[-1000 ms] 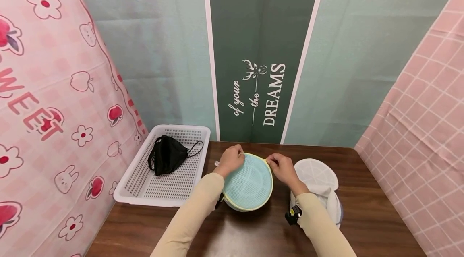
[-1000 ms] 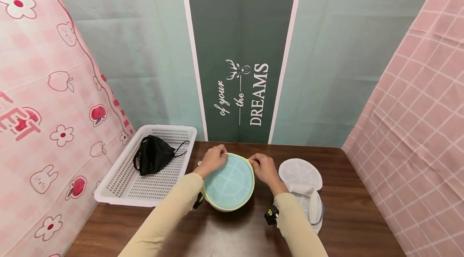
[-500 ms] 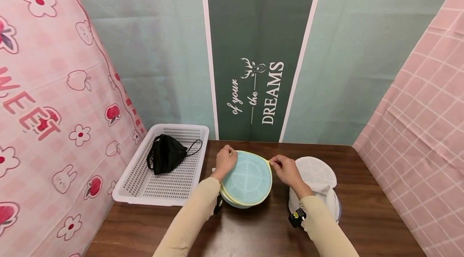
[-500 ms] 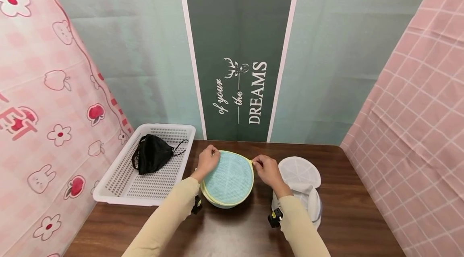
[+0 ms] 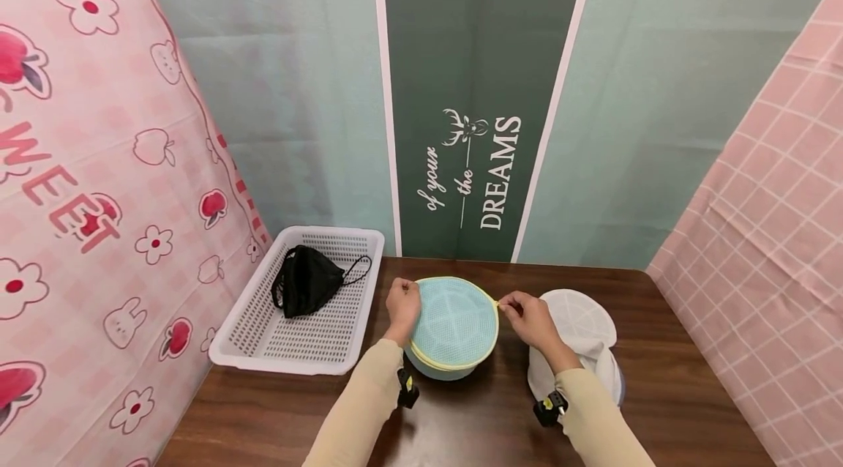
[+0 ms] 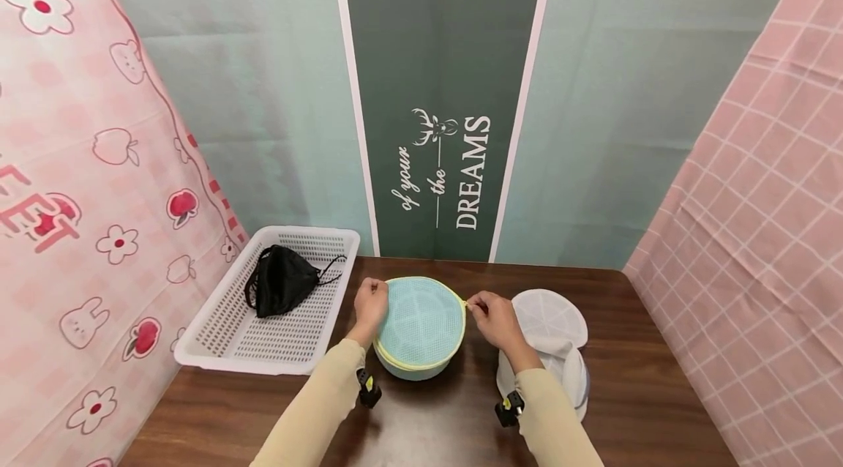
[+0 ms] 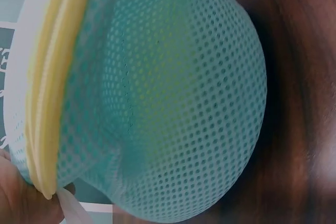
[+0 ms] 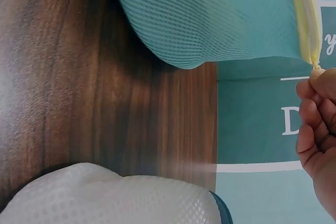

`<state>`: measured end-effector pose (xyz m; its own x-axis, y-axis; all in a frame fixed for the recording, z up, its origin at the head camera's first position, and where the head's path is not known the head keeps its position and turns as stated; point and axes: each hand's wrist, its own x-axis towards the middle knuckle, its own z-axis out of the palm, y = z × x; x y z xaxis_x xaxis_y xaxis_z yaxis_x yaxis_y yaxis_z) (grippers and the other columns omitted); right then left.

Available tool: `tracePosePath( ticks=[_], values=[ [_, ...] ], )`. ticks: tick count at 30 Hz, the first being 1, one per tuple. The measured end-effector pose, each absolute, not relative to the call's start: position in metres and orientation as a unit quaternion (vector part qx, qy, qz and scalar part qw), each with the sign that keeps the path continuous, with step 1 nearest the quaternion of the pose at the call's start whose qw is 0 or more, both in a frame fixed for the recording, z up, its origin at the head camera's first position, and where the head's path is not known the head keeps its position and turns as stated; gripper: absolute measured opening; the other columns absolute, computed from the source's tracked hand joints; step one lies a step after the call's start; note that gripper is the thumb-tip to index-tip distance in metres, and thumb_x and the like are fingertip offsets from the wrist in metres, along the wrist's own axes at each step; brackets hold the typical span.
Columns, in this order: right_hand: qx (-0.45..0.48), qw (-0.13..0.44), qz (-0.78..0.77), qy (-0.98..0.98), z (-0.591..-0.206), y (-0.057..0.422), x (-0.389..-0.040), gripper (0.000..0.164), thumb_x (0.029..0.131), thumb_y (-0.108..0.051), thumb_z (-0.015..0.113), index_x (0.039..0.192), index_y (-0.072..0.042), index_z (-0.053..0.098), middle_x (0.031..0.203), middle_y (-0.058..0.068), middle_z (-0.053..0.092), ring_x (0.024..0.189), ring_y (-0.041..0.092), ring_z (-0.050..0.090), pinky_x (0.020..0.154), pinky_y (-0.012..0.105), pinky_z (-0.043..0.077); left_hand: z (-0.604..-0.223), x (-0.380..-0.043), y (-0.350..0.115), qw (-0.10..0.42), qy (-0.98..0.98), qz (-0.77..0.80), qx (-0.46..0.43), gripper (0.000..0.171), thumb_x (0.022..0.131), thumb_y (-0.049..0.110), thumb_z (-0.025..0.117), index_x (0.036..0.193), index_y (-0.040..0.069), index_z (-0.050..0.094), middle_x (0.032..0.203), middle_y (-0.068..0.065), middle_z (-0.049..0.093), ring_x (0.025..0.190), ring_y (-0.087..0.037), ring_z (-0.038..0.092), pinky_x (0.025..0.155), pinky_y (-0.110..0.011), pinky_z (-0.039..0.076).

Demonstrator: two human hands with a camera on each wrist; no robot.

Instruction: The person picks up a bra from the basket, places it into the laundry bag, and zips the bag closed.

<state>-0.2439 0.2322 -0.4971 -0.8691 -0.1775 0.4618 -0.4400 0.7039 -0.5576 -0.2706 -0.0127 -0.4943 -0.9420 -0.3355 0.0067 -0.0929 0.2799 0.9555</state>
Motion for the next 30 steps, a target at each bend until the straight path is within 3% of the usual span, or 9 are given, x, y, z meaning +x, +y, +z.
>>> tracePosePath(
  ticks=[17,30],
  values=[
    [0.148,0.205,0.365,-0.896,-0.497,0.228,-0.239,0.009,0.079,0.003,0.068,0.081,-0.006,0.067,0.072,-0.002,0.061,0.061,0.01,0.052,0.054,0.027,0.044,-0.501,-0.267,-0.01,0.103,-0.772,-0.602,0.176,0.009,0.088,0.012,0.053,0.086,0.005,0.059,0.082,-0.008,0.056,0.078,-0.025,0.052,0.072,-0.04,0.042],
    [0.134,0.188,0.393,-0.89,-0.499,0.227,-0.247,0.009,0.078,0.003,0.068,0.08,-0.006,0.068,0.072,-0.001,0.062,0.062,0.013,0.052,0.054,0.027,0.044,-0.48,-0.279,-0.018,0.04,-0.869,-0.49,0.056,0.019,0.088,0.014,0.059,0.103,0.004,0.062,0.096,-0.01,0.054,0.092,-0.027,0.051,0.08,-0.041,0.04]
  ],
)
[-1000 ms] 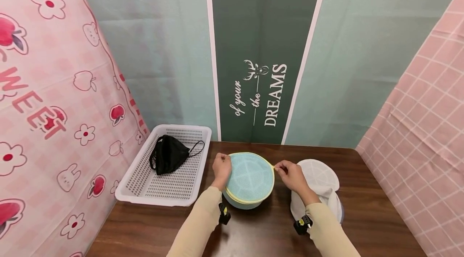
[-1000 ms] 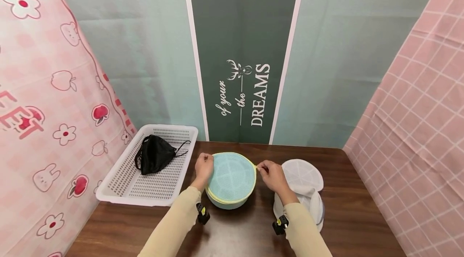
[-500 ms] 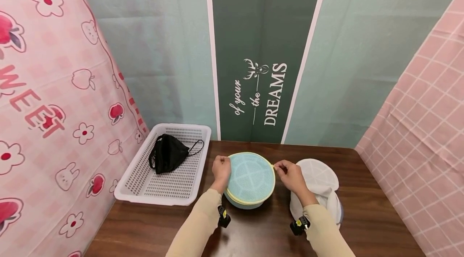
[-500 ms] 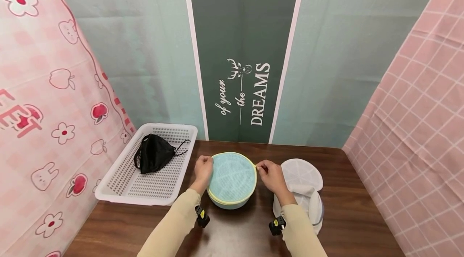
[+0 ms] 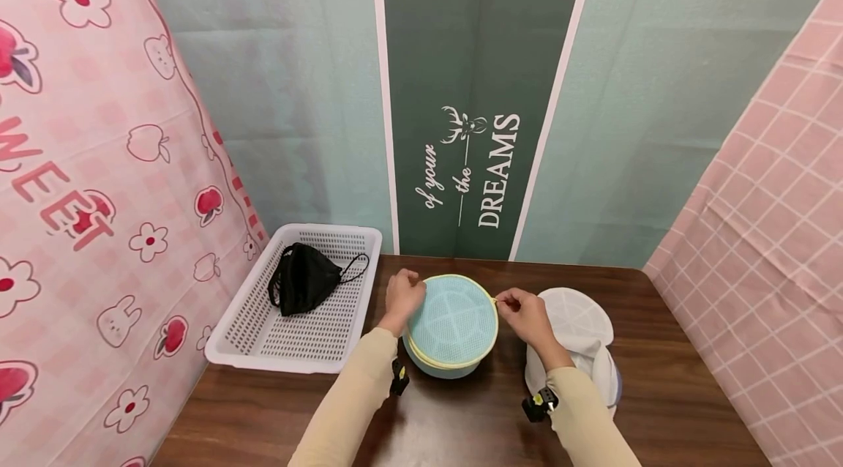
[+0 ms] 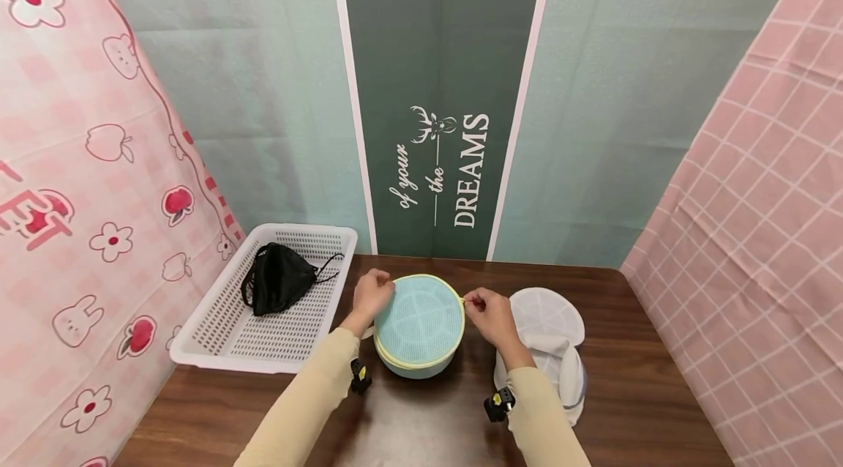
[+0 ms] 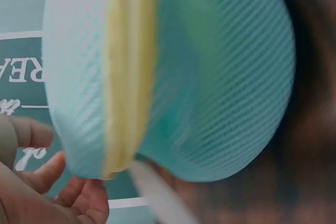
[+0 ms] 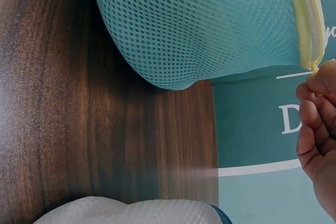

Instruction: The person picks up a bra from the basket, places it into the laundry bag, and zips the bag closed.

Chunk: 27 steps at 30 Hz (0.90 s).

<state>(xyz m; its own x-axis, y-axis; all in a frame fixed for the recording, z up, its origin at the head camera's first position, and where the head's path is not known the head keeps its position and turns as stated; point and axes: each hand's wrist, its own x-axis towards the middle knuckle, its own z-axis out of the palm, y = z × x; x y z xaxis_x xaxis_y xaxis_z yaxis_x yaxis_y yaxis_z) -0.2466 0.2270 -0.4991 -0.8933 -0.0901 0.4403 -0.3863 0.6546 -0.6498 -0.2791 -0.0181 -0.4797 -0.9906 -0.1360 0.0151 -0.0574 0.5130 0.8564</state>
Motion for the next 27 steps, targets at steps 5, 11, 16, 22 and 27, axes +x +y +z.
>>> tracePosePath(
  ticks=[5,11,16,22,27],
  values=[
    [0.134,0.192,0.39,-0.89,-0.499,0.225,-0.249,0.007,0.079,0.001,0.068,0.079,-0.006,0.068,0.072,-0.002,0.062,0.062,0.012,0.052,0.055,0.027,0.044,-0.471,-0.288,-0.014,0.047,-0.917,-0.394,-0.023,0.019,0.087,0.015,0.059,0.103,0.005,0.063,0.096,-0.01,0.057,0.088,-0.028,0.054,0.075,-0.043,0.044],
    [0.145,0.2,0.381,-0.891,-0.498,0.224,-0.251,0.007,0.08,0.001,0.068,0.08,-0.006,0.068,0.073,-0.001,0.063,0.064,0.012,0.053,0.056,0.028,0.045,-0.464,-0.295,-0.002,0.075,-0.937,-0.319,-0.119,0.02,0.087,0.013,0.056,0.104,0.007,0.065,0.098,-0.009,0.058,0.091,-0.028,0.055,0.073,-0.042,0.046],
    [0.151,0.207,0.38,-0.889,-0.496,0.222,-0.251,0.008,0.08,0.002,0.068,0.081,-0.006,0.068,0.075,0.0,0.063,0.064,0.013,0.054,0.057,0.029,0.046,-0.457,-0.295,0.01,0.091,-0.94,-0.258,-0.203,0.018,0.09,0.016,0.053,0.101,0.01,0.067,0.097,-0.007,0.059,0.091,-0.027,0.054,0.074,-0.04,0.045],
    [0.161,0.218,0.373,-0.887,-0.494,0.219,-0.251,0.009,0.079,0.003,0.07,0.081,-0.006,0.068,0.075,0.001,0.063,0.065,0.013,0.055,0.058,0.03,0.048,-0.45,-0.293,0.022,0.081,-0.937,-0.214,-0.263,0.021,0.09,0.015,0.053,0.106,0.012,0.067,0.1,-0.006,0.058,0.094,-0.026,0.054,0.078,-0.04,0.045],
    [0.167,0.222,0.364,-0.889,-0.492,0.217,-0.251,0.009,0.079,0.002,0.07,0.081,-0.007,0.068,0.074,0.0,0.062,0.062,0.012,0.053,0.056,0.03,0.046,-0.448,-0.292,0.029,0.086,-0.94,-0.15,-0.294,0.026,0.091,0.018,0.054,0.114,0.02,0.066,0.104,-0.004,0.055,0.093,-0.022,0.05,0.074,-0.035,0.041]
  ],
)
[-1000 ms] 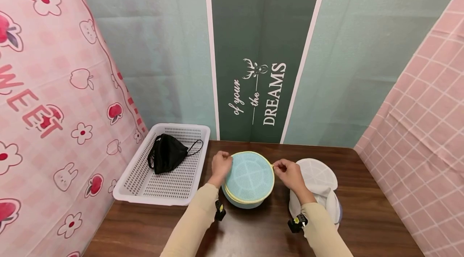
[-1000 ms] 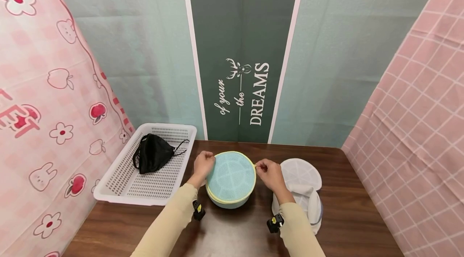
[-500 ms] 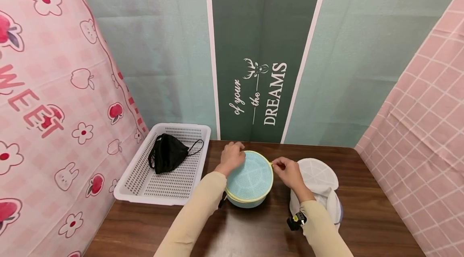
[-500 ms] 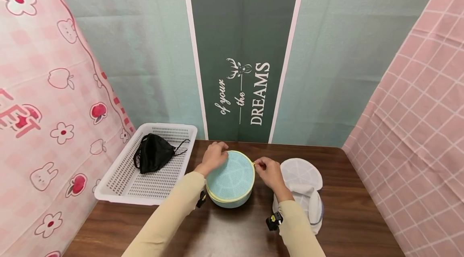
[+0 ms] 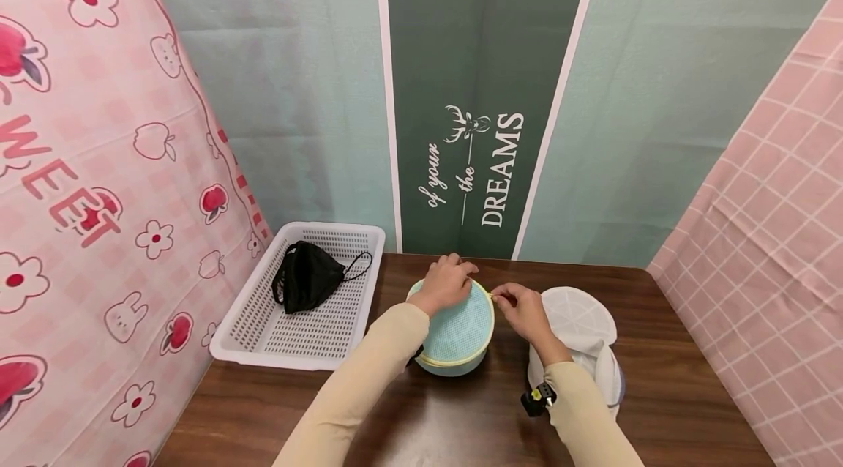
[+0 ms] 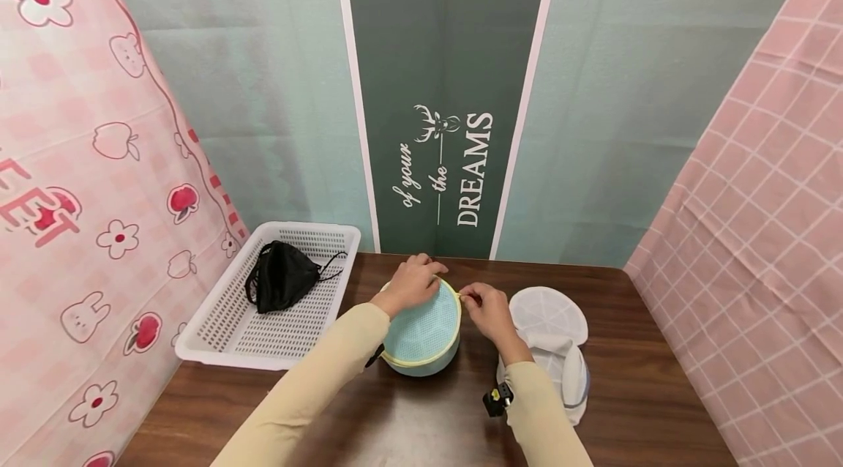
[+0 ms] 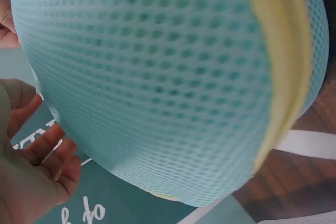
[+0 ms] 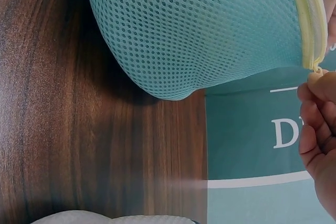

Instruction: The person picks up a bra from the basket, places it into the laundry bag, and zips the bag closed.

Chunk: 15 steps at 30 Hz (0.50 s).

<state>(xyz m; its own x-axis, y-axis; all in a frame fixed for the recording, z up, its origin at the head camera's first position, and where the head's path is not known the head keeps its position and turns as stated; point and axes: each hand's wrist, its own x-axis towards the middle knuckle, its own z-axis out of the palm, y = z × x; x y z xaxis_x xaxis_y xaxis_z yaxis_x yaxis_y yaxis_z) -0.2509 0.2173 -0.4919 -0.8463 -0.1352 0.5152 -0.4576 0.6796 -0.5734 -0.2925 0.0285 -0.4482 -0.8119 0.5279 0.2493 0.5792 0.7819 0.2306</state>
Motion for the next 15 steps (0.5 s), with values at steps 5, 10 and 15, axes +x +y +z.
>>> tracePosePath(
  ticks=[5,10,15],
  values=[
    [0.177,0.227,0.363,-0.887,-0.49,0.215,-0.251,0.01,0.079,0.004,0.07,0.081,-0.006,0.067,0.074,0.0,0.062,0.061,0.011,0.052,0.055,0.029,0.046,-0.445,-0.295,0.036,0.079,-0.94,-0.098,-0.317,0.024,0.091,0.023,0.056,0.111,0.025,0.069,0.103,-0.001,0.054,0.088,-0.017,0.046,0.067,-0.031,0.035],
    [0.184,0.234,0.363,-0.883,-0.49,0.214,-0.253,0.012,0.078,0.006,0.07,0.081,-0.006,0.068,0.074,0.0,0.062,0.061,0.011,0.052,0.055,0.029,0.046,-0.443,-0.297,0.042,0.042,-0.939,-0.092,-0.329,0.022,0.088,0.022,0.057,0.106,0.023,0.071,0.1,0.001,0.055,0.088,-0.017,0.044,0.069,-0.032,0.034],
    [0.182,0.231,0.37,-0.881,-0.491,0.212,-0.254,0.012,0.078,0.006,0.07,0.08,-0.006,0.068,0.074,0.001,0.063,0.062,0.011,0.053,0.056,0.029,0.047,-0.444,-0.297,0.041,0.035,-0.937,-0.071,-0.341,0.014,0.088,0.022,0.059,0.097,0.023,0.07,0.093,0.003,0.055,0.088,-0.017,0.045,0.069,-0.032,0.036]
  ],
)
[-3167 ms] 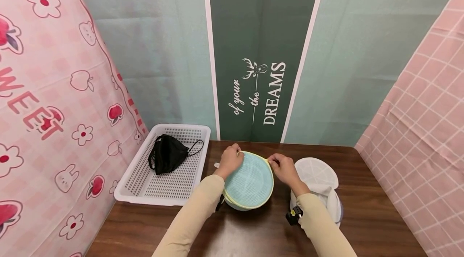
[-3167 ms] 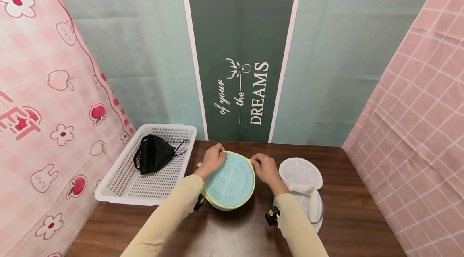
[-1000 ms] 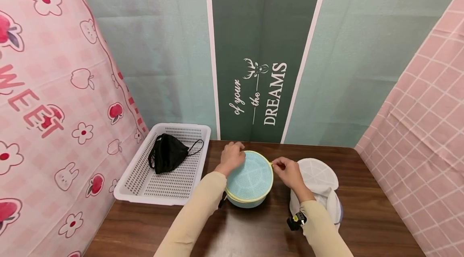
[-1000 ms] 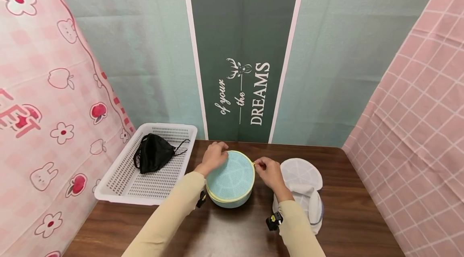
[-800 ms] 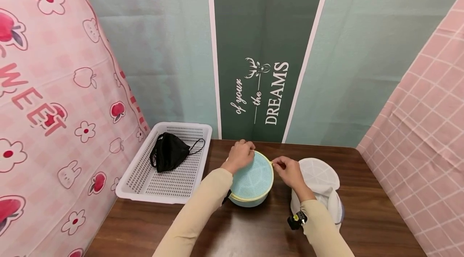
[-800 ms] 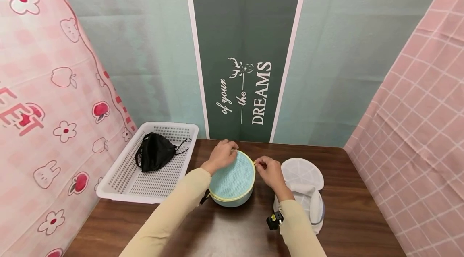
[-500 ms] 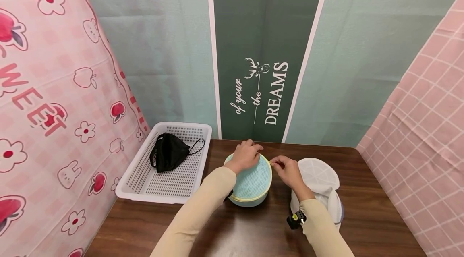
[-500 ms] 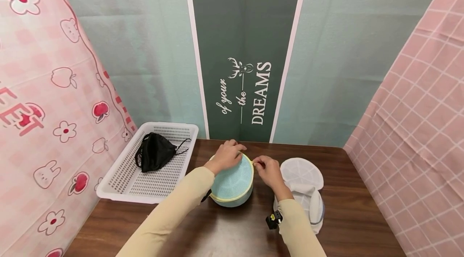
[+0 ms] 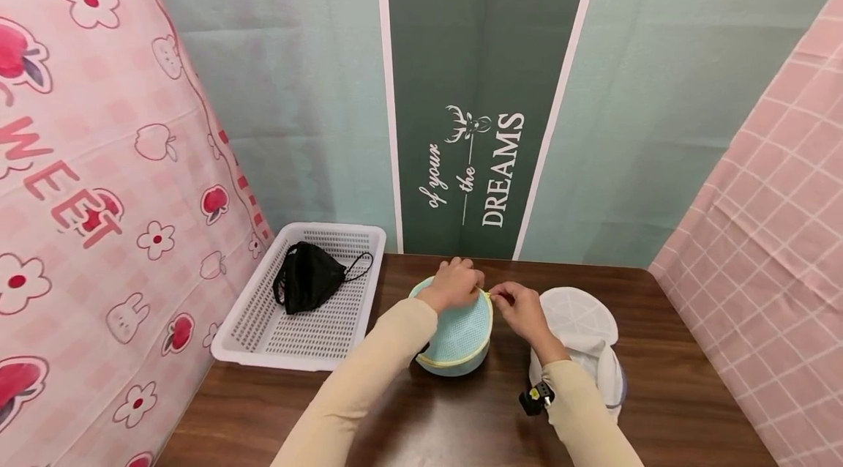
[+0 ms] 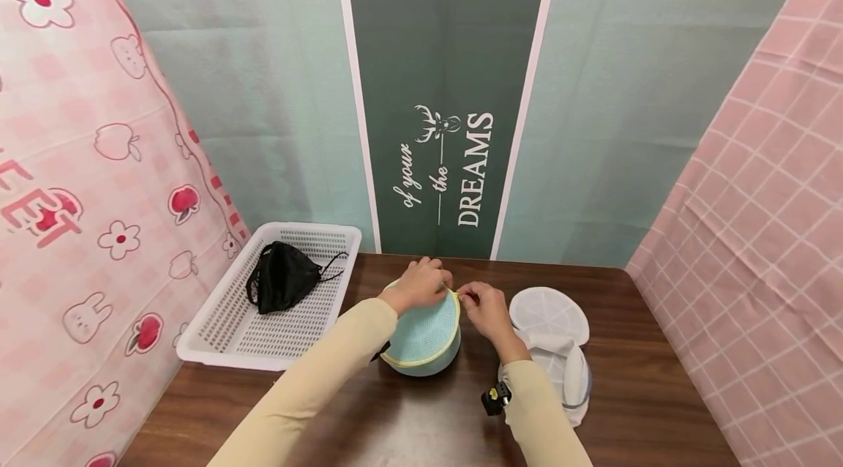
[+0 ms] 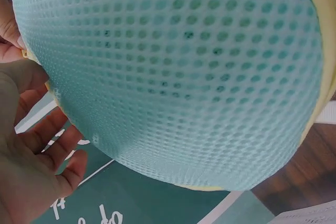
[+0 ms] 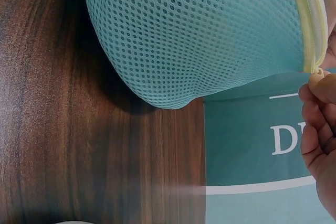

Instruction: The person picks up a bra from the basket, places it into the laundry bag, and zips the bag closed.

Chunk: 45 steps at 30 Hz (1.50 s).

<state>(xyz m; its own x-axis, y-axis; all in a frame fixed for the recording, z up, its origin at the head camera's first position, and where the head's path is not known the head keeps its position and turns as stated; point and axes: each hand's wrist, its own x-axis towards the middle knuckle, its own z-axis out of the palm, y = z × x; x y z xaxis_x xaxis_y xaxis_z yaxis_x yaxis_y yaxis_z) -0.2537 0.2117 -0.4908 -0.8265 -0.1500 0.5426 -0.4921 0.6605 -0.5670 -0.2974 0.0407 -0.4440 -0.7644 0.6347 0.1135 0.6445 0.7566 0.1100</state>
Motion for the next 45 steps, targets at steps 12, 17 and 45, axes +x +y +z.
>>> tracePosePath(
  ticks=[12,17,45],
  values=[
    [0.171,0.222,0.372,-0.885,-0.494,0.207,-0.249,0.009,0.078,0.002,0.071,0.08,-0.007,0.068,0.074,0.0,0.062,0.063,0.012,0.053,0.056,0.029,0.047,-0.451,-0.296,0.031,0.048,-0.928,-0.093,-0.357,0.006,0.087,0.021,0.061,0.089,0.021,0.066,0.085,0.003,0.052,0.078,-0.016,0.042,0.061,-0.029,0.04],
    [0.166,0.22,0.374,-0.886,-0.495,0.208,-0.247,0.01,0.079,0.004,0.07,0.08,-0.006,0.068,0.074,0.001,0.062,0.062,0.012,0.053,0.055,0.029,0.046,-0.456,-0.295,0.03,0.054,-0.929,-0.09,-0.355,0.006,0.088,0.024,0.06,0.091,0.022,0.066,0.087,0.003,0.052,0.079,-0.017,0.043,0.063,-0.03,0.04],
    [0.178,0.249,0.365,-0.879,-0.502,0.222,-0.249,0.011,0.077,0.002,0.073,0.078,-0.008,0.068,0.072,-0.001,0.062,0.061,0.011,0.053,0.054,0.029,0.045,-0.467,-0.294,0.003,0.058,-0.951,-0.217,-0.213,0.006,0.09,0.019,0.053,0.085,0.017,0.055,0.076,0.002,0.048,0.065,-0.015,0.046,0.052,-0.029,0.038]
  ],
)
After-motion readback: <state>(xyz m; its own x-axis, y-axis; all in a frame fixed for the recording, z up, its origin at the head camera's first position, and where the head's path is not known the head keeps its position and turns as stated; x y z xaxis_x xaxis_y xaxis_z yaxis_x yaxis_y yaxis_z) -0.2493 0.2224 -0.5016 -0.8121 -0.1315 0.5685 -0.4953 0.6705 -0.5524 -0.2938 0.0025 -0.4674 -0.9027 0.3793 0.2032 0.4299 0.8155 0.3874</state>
